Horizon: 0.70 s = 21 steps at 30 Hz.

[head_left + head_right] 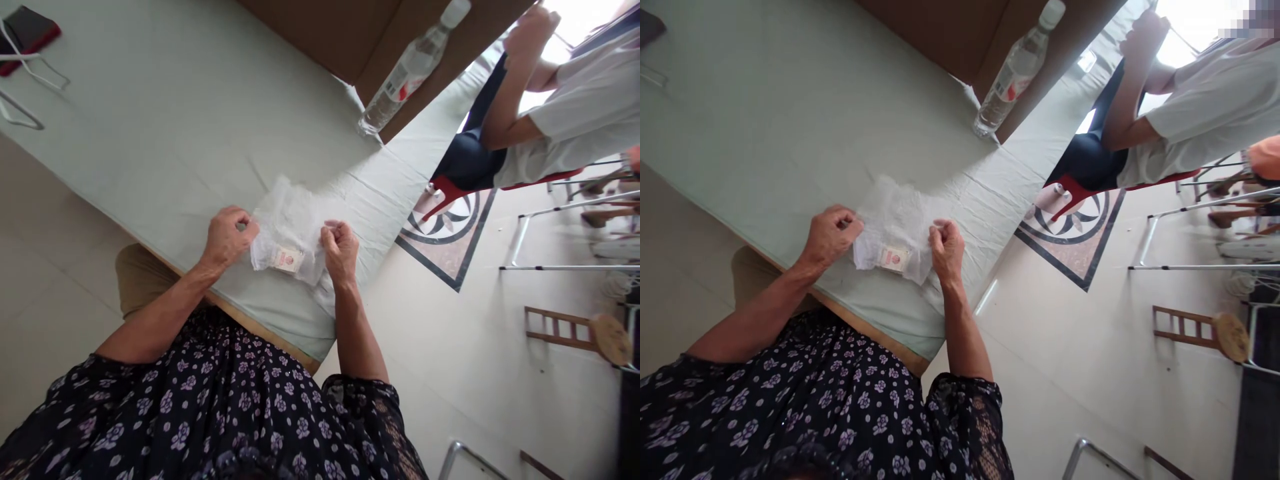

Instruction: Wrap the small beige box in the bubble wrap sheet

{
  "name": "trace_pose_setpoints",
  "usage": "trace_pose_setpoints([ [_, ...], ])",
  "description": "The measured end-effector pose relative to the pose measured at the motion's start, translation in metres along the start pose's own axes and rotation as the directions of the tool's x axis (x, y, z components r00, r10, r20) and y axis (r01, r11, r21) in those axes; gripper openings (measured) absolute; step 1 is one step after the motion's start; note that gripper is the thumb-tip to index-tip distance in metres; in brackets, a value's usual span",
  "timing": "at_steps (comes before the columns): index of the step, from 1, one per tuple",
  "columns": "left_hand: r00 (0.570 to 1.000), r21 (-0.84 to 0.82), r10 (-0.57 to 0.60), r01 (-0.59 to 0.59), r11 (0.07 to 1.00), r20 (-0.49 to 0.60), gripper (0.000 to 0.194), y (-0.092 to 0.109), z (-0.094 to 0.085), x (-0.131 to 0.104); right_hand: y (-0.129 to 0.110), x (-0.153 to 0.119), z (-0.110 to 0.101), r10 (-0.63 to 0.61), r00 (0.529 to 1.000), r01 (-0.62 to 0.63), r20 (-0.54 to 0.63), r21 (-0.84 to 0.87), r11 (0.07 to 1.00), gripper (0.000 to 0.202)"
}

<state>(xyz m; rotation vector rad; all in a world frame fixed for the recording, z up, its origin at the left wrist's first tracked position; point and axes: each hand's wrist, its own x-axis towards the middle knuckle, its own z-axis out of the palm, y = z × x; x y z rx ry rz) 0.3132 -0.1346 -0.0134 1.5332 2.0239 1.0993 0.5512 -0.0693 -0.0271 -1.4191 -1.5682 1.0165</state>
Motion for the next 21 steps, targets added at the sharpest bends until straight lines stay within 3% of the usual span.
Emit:
trace_pose_setpoints([
  [5, 0.997, 0.236, 0.064, -0.051, 0.97, -0.048, 0.012, -0.022, -0.008, 0.004, 0.009, 0.015, -0.002, -0.074, 0.992, 0.055, -0.101, -0.187, 0.981, 0.038],
  [7, 0.989, 0.255, 0.1, -0.071, 0.964, -0.105, 0.003, -0.017, -0.015, 0.001, 0.002, 0.008, -0.007, -0.145, 0.977, 0.11, -0.159, -0.211, 0.971, 0.043],
  [9, 0.975, 0.23, 0.188, -0.159, 0.96, -0.114, 0.015, -0.004, -0.023, -0.003, -0.007, -0.005, -0.014, -0.212, 0.966, 0.18, -0.148, -0.203, 0.962, 0.041],
  [11, 0.951, 0.173, 0.309, -0.302, 0.937, -0.01, 0.025, 0.011, -0.028, -0.007, -0.016, -0.018, -0.02, -0.254, 0.967, 0.243, -0.033, -0.191, 0.951, 0.039],
  [13, 0.923, 0.131, 0.355, -0.374, 0.918, 0.146, 0.038, 0.024, -0.026, -0.009, -0.02, -0.027, -0.023, -0.252, 0.96, 0.272, 0.119, -0.198, 0.942, 0.042],
  [15, 0.917, 0.154, 0.291, -0.34, 0.928, 0.274, 0.053, 0.031, -0.022, -0.009, -0.02, -0.032, -0.022, -0.227, 0.947, 0.279, 0.229, -0.228, 0.933, 0.048],
  [17, 0.923, 0.155, 0.19, -0.253, 0.955, 0.336, 0.061, 0.034, -0.021, -0.009, -0.019, -0.034, -0.023, -0.213, 0.944, 0.276, 0.252, -0.249, 0.928, 0.044],
  [19, 0.924, 0.055, 0.14, -0.17, 0.984, 0.356, 0.063, 0.035, -0.028, -0.011, -0.02, -0.038, -0.028, -0.226, 0.948, 0.276, 0.222, -0.225, 0.935, 0.034],
  [21, 0.899, -0.117, 0.169, -0.132, 0.984, 0.403, 0.062, 0.035, -0.043, -0.016, -0.023, -0.046, -0.037, -0.246, 0.938, 0.287, 0.244, -0.15, 0.946, 0.029],
])
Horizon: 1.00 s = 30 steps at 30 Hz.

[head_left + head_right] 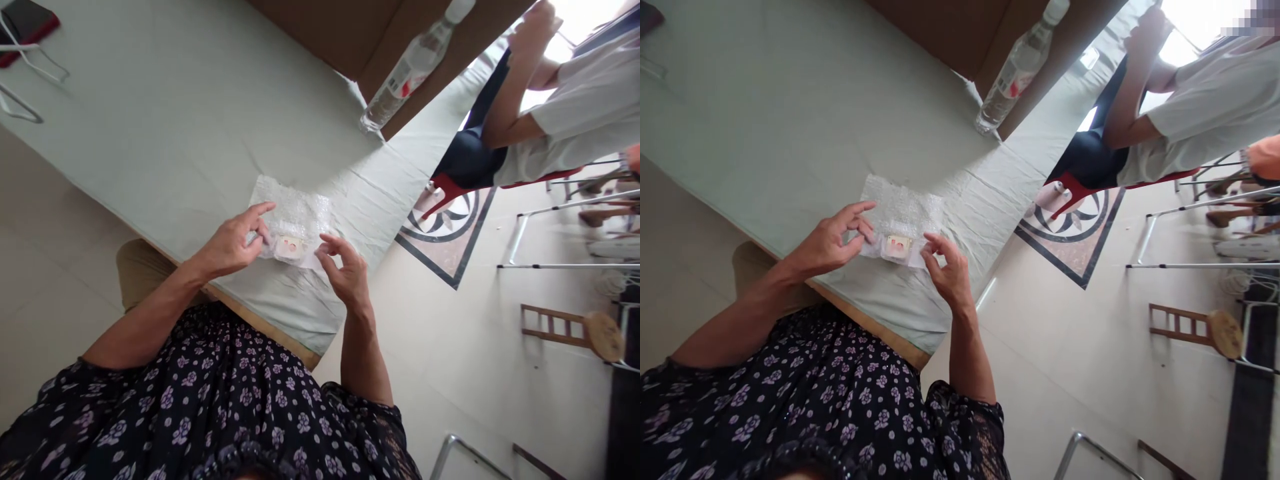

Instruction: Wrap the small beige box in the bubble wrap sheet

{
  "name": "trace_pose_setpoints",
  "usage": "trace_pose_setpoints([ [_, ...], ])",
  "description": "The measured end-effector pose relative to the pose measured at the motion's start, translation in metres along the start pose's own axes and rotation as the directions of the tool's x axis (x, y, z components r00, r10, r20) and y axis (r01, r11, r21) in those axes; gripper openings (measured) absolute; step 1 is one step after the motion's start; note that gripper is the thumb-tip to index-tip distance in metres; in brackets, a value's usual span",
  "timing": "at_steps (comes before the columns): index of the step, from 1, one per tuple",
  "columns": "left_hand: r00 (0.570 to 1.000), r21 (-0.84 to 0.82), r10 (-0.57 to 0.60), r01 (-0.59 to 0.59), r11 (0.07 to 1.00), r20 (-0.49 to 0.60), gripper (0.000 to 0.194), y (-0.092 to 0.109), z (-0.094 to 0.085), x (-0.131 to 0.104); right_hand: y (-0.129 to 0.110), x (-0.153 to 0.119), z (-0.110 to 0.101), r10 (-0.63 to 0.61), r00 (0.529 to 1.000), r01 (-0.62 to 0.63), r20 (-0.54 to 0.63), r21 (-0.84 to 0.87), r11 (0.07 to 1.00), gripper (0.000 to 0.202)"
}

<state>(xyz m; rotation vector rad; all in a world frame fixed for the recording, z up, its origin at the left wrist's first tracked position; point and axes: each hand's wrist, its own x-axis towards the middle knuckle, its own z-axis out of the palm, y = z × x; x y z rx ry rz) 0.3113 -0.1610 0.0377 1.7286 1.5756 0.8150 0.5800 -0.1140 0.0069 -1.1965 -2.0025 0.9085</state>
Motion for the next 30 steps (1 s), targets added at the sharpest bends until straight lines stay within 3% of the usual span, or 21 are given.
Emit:
trace_pose_setpoints([
  [2, 0.974, -0.103, 0.05, -0.028, 0.994, 0.22, 0.059, 0.001, -0.012, -0.013, -0.003, -0.011, -0.009, -0.035, 0.987, 0.023, 0.16, 0.079, 0.997, 0.027],
  [4, 0.887, -0.072, 0.005, 0.032, 0.997, 0.463, 0.056, 0.001, -0.017, -0.023, -0.003, -0.021, -0.014, -0.046, 0.922, 0.01, 0.384, 0.096, 0.995, 0.025],
  [5, 0.868, -0.007, -0.059, 0.072, 0.997, 0.492, 0.051, 0.0, -0.017, -0.027, -0.003, -0.025, -0.015, -0.03, 0.887, -0.002, 0.461, 0.07, 0.998, 0.024],
  [7, 0.912, 0.132, -0.146, 0.102, 0.986, 0.383, 0.042, -0.003, -0.011, -0.029, -0.002, -0.03, -0.015, 0.025, 0.868, -0.023, 0.495, -0.01, 1.0, 0.021],
  [9, 0.977, 0.25, -0.1, 0.052, 0.967, 0.186, 0.039, -0.005, 0.0, -0.027, -0.004, -0.03, -0.012, 0.058, 0.921, -0.039, 0.386, -0.056, 0.998, 0.019],
  [11, 0.996, 0.333, 0.032, -0.057, 0.941, 0.081, 0.045, -0.007, 0.011, -0.023, -0.007, -0.025, -0.006, 0.029, 0.969, -0.015, 0.247, -0.057, 0.998, 0.019],
  [14, 0.979, 0.392, 0.147, -0.193, 0.899, 0.144, 0.074, -0.013, 0.026, -0.016, -0.011, -0.011, 0.012, -0.084, 0.99, 0.096, 0.116, -0.109, 0.989, 0.037],
  [16, 0.97, 0.421, 0.122, -0.203, 0.884, 0.211, 0.087, -0.019, 0.035, -0.013, -0.009, -0.002, 0.027, -0.147, 0.982, 0.166, 0.119, -0.171, 0.971, 0.05],
  [19, 0.964, 0.468, 0.068, -0.187, 0.864, 0.258, 0.093, -0.027, 0.042, -0.011, -0.002, 0.005, 0.038, -0.174, 0.978, 0.194, 0.114, -0.204, 0.959, 0.043],
  [22, 0.96, 0.497, 0.04, -0.178, 0.85, 0.275, 0.096, -0.03, 0.042, -0.011, 0.013, 0.005, 0.023, -0.121, 0.988, 0.101, -0.094, -0.198, 0.975, 0.04],
  [25, 0.962, 0.512, 0.03, -0.171, 0.842, 0.271, 0.096, -0.03, 0.041, -0.011, 0.041, 0.003, -0.005, 0.008, 0.932, -0.093, -0.362, -0.219, 0.971, 0.045],
  [27, 0.967, 0.52, 0.033, -0.165, 0.838, 0.253, 0.096, -0.031, 0.042, -0.011, 0.062, 0.002, -0.02, 0.081, 0.902, -0.197, -0.425, -0.237, 0.951, 0.048],
  [30, 0.973, 0.528, 0.044, -0.161, 0.834, 0.227, 0.095, -0.034, 0.046, -0.013, 0.079, -0.004, -0.029, 0.112, 0.905, -0.255, -0.411, -0.311, 0.916, 0.051],
])
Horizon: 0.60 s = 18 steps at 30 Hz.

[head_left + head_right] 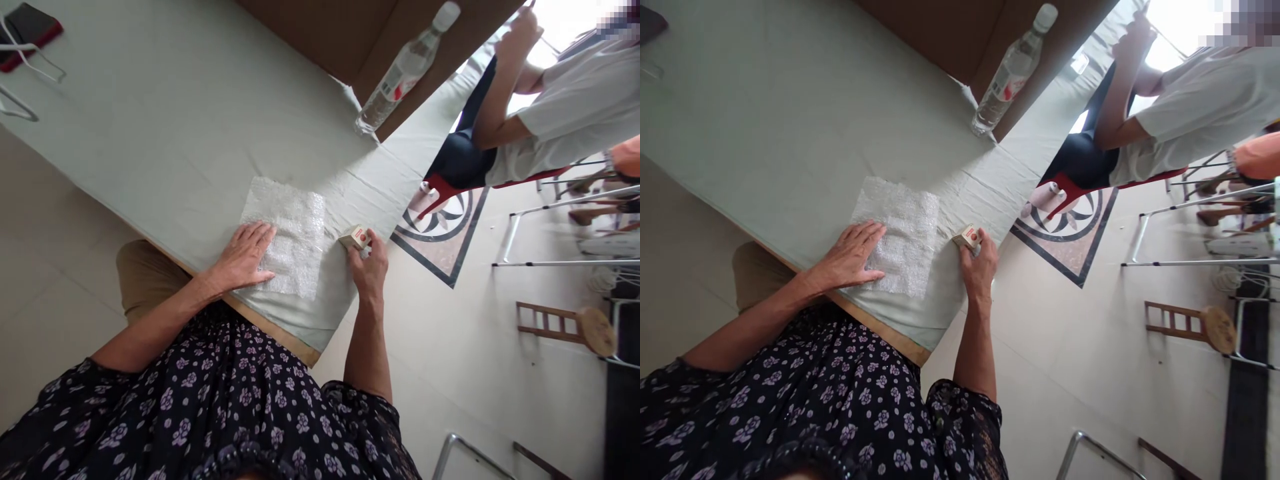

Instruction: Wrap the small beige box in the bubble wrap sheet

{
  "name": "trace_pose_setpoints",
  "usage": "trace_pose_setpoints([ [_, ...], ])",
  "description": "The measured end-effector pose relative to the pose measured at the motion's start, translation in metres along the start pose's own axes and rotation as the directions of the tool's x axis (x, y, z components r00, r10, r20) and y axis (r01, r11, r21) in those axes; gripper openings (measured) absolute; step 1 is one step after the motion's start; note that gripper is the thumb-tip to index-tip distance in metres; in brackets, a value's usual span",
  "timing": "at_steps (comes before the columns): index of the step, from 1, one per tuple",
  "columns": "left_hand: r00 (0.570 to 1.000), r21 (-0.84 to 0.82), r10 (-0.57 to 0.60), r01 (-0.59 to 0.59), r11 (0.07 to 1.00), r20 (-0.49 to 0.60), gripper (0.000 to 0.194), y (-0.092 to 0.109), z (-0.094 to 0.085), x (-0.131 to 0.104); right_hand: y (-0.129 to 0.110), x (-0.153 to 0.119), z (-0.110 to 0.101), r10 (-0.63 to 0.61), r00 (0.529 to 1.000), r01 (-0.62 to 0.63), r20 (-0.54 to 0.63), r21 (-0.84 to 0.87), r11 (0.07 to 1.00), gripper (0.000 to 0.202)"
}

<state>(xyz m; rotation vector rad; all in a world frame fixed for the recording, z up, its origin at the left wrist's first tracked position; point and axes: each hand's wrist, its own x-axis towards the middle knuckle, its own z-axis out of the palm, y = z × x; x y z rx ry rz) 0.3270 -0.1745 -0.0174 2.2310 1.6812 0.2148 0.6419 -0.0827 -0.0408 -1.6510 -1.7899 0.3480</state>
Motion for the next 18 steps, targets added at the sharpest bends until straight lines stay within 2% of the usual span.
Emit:
trace_pose_setpoints([
  [2, 1.0, 0.003, -0.004, 0.004, 1.0, -0.006, 0.094, 0.0, 0.002, -0.001, -0.004, -0.007, -0.001, -0.045, 0.996, 0.042, -0.075, -0.05, 0.998, 0.056],
  [4, 1.0, 0.005, -0.001, 0.001, 1.0, -0.006, 0.092, 0.001, 0.002, -0.002, -0.02, -0.017, -0.001, -0.128, 0.979, 0.12, -0.156, -0.056, 0.991, 0.053],
  [5, 1.0, 0.005, -0.001, 0.001, 1.0, -0.013, 0.092, 0.001, 0.002, -0.002, -0.032, -0.023, 0.001, -0.178, 0.972, 0.174, -0.153, -0.037, 0.984, 0.047],
  [6, 1.0, 0.004, -0.002, 0.002, 1.0, -0.024, 0.091, 0.003, 0.0, -0.001, -0.044, -0.028, 0.004, -0.232, 0.967, 0.233, -0.105, -0.003, 0.972, 0.04],
  [8, 0.998, -0.001, -0.002, 0.001, 1.0, -0.061, 0.087, 0.006, -0.003, 0.003, -0.068, -0.038, 0.015, -0.333, 0.94, 0.328, 0.078, 0.067, 0.942, 0.035],
  [10, 0.996, -0.004, 0.017, -0.018, 1.0, -0.086, 0.083, 0.009, -0.005, 0.009, -0.085, -0.045, 0.029, -0.38, 0.887, 0.372, 0.262, 0.083, 0.925, 0.042],
  [12, 0.997, -0.003, 0.044, -0.044, 0.999, -0.065, 0.084, 0.009, -0.006, 0.015, -0.092, -0.048, 0.041, -0.369, 0.843, 0.377, 0.392, 0.061, 0.924, 0.052],
  [14, 0.999, -0.003, 0.04, -0.04, 0.999, -0.011, 0.089, 0.003, -0.006, 0.015, -0.09, -0.051, 0.047, -0.346, 0.822, 0.372, 0.452, 0.033, 0.928, 0.06],
  [16, 0.999, -0.004, -0.006, 0.006, 1.0, 0.033, 0.096, -0.009, -0.006, 0.01, -0.082, -0.052, 0.046, -0.338, 0.822, 0.372, 0.458, 0.017, 0.928, 0.064],
  [18, 0.998, 0.004, -0.056, 0.056, 0.998, 0.033, 0.103, -0.021, -0.007, 0.0, -0.073, -0.055, 0.042, -0.336, 0.832, 0.373, 0.442, 0.004, 0.928, 0.067],
])
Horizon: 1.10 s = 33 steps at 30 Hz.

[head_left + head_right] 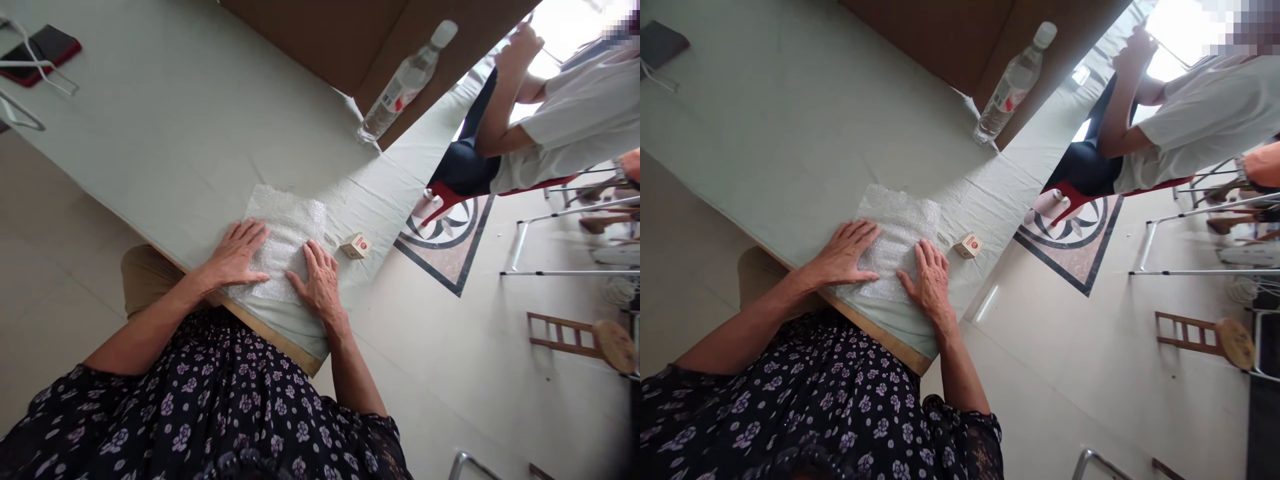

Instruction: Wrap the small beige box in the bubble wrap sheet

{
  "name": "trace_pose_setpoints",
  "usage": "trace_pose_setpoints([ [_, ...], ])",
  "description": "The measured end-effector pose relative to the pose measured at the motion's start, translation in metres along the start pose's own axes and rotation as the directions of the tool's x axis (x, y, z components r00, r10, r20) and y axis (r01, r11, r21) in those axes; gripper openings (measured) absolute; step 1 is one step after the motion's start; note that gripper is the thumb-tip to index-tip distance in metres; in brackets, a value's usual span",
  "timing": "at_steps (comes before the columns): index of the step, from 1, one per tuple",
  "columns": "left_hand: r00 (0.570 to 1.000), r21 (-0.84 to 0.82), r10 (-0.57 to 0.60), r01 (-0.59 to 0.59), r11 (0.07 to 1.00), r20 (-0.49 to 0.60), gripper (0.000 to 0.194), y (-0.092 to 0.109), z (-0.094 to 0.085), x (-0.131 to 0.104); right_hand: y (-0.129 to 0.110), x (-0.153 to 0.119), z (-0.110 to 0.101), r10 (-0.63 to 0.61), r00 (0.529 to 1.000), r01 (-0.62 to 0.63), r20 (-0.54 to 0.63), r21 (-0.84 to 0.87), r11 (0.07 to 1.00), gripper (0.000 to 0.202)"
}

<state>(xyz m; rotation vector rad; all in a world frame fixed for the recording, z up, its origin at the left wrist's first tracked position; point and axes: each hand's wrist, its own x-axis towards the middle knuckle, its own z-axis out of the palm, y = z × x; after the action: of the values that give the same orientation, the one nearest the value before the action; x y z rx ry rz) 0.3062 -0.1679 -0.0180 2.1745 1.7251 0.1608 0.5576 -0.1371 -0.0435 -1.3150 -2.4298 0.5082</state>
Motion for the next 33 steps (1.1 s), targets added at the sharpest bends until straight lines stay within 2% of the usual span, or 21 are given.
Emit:
trace_pose_setpoints([
  [4, 0.998, 0.012, -0.047, 0.048, 0.999, -0.032, 0.099, -0.01, -0.004, -0.018, 0.007, -0.013, -0.002, 0.008, 0.999, -0.008, -0.047, -0.007, 1.0, 0.066],
  [7, 0.994, -0.001, -0.019, 0.019, 1.0, -0.104, 0.083, 0.0, -0.005, -0.024, 0.009, -0.018, -0.005, -0.012, 0.978, 0.012, -0.207, -0.003, 1.0, 0.045],
  [9, 0.986, -0.013, 0.018, -0.021, 1.0, -0.165, 0.071, 0.009, -0.004, -0.025, 0.015, -0.018, -0.011, 0.009, 0.92, -0.017, -0.393, -0.017, 1.0, 0.032],
  [11, 0.979, -0.022, 0.047, -0.053, 0.998, -0.196, 0.066, 0.014, 0.0, -0.025, 0.028, -0.017, -0.02, 0.083, 0.832, -0.105, -0.548, -0.01, 0.994, 0.035],
  [13, 0.98, -0.031, 0.052, -0.059, 0.998, -0.193, 0.069, 0.015, 0.006, -0.024, 0.047, -0.013, -0.027, 0.182, 0.775, -0.199, -0.606, 0.04, 0.979, 0.05],
  [14, 0.981, -0.038, 0.046, -0.054, 0.998, -0.188, 0.073, 0.014, 0.008, -0.023, 0.057, -0.01, -0.03, 0.229, 0.77, -0.23, -0.595, 0.076, 0.97, 0.057],
  [15, 0.982, -0.045, 0.038, -0.047, 0.998, -0.183, 0.076, 0.013, 0.011, -0.022, 0.067, -0.008, -0.032, 0.267, 0.777, -0.247, -0.569, 0.115, 0.962, 0.057],
  [17, 0.984, -0.059, 0.032, -0.043, 0.997, -0.176, 0.081, 0.011, 0.014, -0.021, 0.079, -0.004, -0.035, 0.315, 0.794, -0.25, -0.519, 0.193, 0.949, 0.046],
  [19, 0.985, -0.072, 0.04, -0.053, 0.996, -0.17, 0.084, 0.009, 0.015, -0.019, 0.08, 0.0, -0.038, 0.322, 0.802, -0.231, -0.503, 0.235, 0.944, 0.036],
  [21, 0.986, -0.081, 0.046, -0.06, 0.995, -0.162, 0.085, 0.007, 0.015, -0.018, 0.067, 0.002, -0.041, 0.287, 0.815, -0.186, -0.503, 0.242, 0.952, 0.037],
  [23, 0.986, -0.09, 0.041, -0.056, 0.994, -0.159, 0.087, 0.007, 0.015, -0.017, 0.045, 0.003, -0.044, 0.222, 0.848, -0.109, -0.482, 0.251, 0.962, 0.04],
  [28, 0.989, -0.115, 0.027, -0.044, 0.992, -0.145, 0.095, 0.007, 0.015, -0.016, -0.008, 0.013, -0.035, 0.022, 0.947, 0.078, -0.321, 0.296, 0.952, 0.045],
  [31, 0.99, -0.129, 0.018, -0.037, 0.991, -0.139, 0.094, 0.007, 0.016, -0.016, -0.015, 0.019, -0.02, -0.068, 0.981, 0.114, -0.18, 0.264, 0.958, 0.044],
  [33, 0.99, -0.136, 0.014, -0.034, 0.99, -0.142, 0.092, 0.008, 0.016, -0.016, -0.012, 0.022, -0.012, -0.078, 0.989, 0.107, -0.123, 0.249, 0.963, 0.045],
])
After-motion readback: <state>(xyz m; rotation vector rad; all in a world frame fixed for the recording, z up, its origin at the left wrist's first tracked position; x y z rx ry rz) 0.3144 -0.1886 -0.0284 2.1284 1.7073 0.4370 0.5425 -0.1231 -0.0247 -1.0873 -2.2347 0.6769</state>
